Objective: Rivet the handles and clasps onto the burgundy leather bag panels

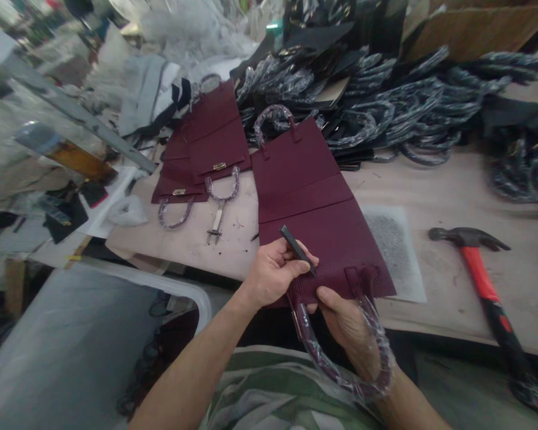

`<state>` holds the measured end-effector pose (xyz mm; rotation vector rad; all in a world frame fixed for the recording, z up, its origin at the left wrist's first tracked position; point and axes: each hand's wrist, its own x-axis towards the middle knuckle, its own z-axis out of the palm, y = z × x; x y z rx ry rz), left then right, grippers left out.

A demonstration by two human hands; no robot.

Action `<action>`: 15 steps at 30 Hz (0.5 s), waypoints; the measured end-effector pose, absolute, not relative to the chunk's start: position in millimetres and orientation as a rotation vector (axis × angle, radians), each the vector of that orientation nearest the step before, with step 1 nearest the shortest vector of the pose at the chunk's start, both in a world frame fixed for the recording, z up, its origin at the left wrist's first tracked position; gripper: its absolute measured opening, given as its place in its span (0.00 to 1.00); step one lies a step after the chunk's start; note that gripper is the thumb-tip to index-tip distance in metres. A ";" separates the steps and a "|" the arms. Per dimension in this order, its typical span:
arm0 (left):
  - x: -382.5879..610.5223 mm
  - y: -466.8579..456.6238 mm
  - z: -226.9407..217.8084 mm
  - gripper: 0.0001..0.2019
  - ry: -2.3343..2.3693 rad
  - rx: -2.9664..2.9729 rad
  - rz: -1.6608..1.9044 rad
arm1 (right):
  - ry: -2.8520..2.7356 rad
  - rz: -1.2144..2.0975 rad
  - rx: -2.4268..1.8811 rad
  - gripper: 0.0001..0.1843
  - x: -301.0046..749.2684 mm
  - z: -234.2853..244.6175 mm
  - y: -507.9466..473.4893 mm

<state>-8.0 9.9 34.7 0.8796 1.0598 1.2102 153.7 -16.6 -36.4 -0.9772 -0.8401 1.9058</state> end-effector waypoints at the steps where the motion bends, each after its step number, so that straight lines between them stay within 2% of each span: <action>1: -8.5 8.5 37.7 0.09 1.092 0.922 1.194 | -0.799 1.915 -0.955 0.16 152.0 -34.7 -16.2; 7: -11.8 3.0 48.2 0.06 1.249 1.159 1.150 | -0.749 1.892 -0.956 0.14 143.9 -23.5 -13.8; 15: -20.3 -2.5 37.3 0.06 1.290 1.273 1.219 | -0.725 1.901 -1.041 0.18 138.1 -25.1 -11.8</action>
